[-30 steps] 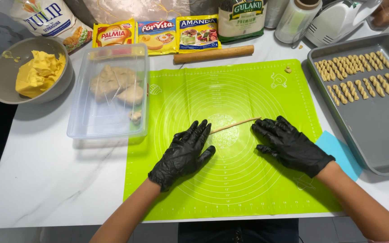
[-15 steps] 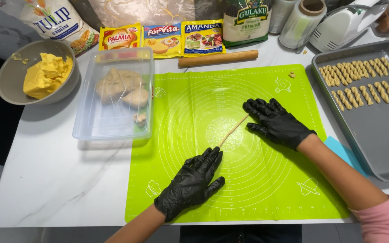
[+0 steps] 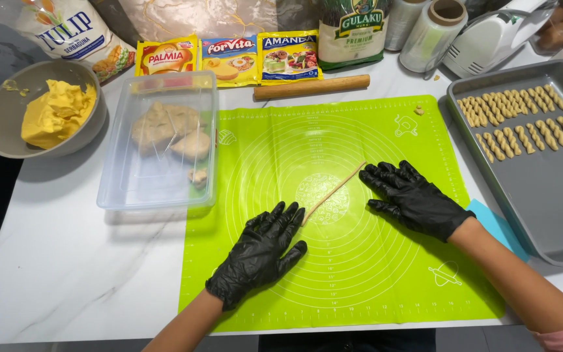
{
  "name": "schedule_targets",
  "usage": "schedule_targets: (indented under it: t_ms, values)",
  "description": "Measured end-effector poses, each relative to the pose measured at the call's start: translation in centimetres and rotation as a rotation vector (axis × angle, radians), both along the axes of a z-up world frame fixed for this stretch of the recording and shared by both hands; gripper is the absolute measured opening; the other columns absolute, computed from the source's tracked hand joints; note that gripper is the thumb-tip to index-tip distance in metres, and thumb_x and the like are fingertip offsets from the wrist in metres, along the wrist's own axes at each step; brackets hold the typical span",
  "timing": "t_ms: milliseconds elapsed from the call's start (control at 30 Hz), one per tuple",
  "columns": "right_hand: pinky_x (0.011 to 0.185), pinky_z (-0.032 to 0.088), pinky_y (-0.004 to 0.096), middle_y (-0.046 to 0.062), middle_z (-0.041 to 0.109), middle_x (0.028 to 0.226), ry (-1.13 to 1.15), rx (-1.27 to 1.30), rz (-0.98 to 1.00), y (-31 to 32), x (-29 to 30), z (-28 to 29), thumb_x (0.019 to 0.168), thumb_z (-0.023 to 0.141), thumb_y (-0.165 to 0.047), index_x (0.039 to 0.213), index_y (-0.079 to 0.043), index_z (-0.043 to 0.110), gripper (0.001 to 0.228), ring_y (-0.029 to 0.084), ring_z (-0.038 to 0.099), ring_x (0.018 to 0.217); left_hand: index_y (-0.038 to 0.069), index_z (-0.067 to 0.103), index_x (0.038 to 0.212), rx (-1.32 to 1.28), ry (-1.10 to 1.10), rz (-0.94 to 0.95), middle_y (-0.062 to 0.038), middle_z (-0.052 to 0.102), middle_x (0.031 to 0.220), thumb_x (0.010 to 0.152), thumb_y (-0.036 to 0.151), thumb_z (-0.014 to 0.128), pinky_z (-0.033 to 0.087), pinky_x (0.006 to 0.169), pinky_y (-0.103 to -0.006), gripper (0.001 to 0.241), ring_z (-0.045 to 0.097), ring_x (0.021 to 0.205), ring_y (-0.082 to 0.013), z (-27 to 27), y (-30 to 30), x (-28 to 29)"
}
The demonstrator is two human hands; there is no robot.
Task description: Rolling out dough with a rolling pin, cutting it into strips using a scraper, and twisting the strips into decorative shapes on a silicone mat.
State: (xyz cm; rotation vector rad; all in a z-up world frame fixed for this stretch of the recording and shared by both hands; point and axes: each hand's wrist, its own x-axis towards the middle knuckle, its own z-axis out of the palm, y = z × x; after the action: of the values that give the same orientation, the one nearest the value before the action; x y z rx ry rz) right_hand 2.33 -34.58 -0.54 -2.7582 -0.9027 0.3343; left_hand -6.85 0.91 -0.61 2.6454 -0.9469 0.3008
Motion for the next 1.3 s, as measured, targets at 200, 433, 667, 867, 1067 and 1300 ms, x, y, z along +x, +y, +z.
schedule_targets:
  t_ms: [200,433,667,867,1067,1300]
  values:
    - [0.125,0.003,0.049,0.005,0.028,0.167,-0.044,0.045,0.027,2.2,3.9,-0.8,0.101,0.040,-0.054,0.162,-0.028,0.028,0.068,0.031,0.021,0.154,0.005,0.034,0.158,-0.065,0.172,-0.096,-0.015,0.041,0.161,0.105,0.041,0.047,0.034,0.113,-0.0496,0.065,0.036,0.149,-0.0347,1.1,-2.2,-2.4]
    - [0.124,0.005,0.054,0.003,0.029,0.167,-0.097,0.067,0.123,5.6,8.0,-1.0,0.103,0.036,-0.054,0.161,-0.029,0.030,0.064,0.031,0.021,0.155,0.002,0.038,0.155,-0.110,0.180,-0.207,-0.020,0.042,0.160,0.106,0.038,0.044,0.041,0.107,-0.0537,0.061,0.047,0.143,-0.0374,0.4,-4.8,-1.3]
    - [0.121,0.023,0.050,0.007,0.048,0.143,-0.221,0.103,0.124,6.5,9.1,-2.1,0.106,0.040,-0.051,0.159,-0.032,0.039,0.056,0.034,0.039,0.140,0.010,0.058,0.138,-0.192,0.118,-0.407,-0.009,0.064,0.142,0.103,0.016,0.056,0.056,0.096,-0.0480,0.036,0.067,0.118,-0.0331,-4.1,-7.4,3.9]
    - [0.121,0.032,0.049,0.004,0.059,0.130,-0.341,0.154,0.161,4.1,10.0,-4.2,0.104,0.049,-0.050,0.150,-0.033,0.053,0.049,0.029,0.053,0.130,0.014,0.061,0.135,-0.239,0.493,-0.363,-0.006,0.065,0.140,0.101,0.019,0.053,0.051,0.107,-0.0453,0.035,0.064,0.124,-0.0350,-1.7,-7.8,5.2]
    - [0.126,0.017,0.052,-0.002,0.047,0.158,-0.328,0.114,0.232,1.3,8.3,-4.0,0.104,0.045,-0.043,0.155,-0.031,0.045,0.052,0.027,0.039,0.148,0.028,0.058,0.122,0.048,0.049,-0.341,0.010,0.059,0.128,0.102,0.034,0.056,0.046,0.100,-0.0392,0.021,0.058,0.120,-0.0176,-7.8,-7.8,6.3]
    - [0.125,0.010,0.052,-0.008,0.031,0.169,-0.173,0.134,0.225,2.1,8.1,-2.6,0.103,0.038,-0.041,0.161,-0.032,0.035,0.059,0.027,0.025,0.155,0.019,0.058,0.131,-0.090,0.282,-0.351,-0.003,0.061,0.136,0.108,0.033,0.051,0.044,0.107,-0.0413,0.028,0.059,0.127,-0.0254,-5.6,-6.1,4.4]
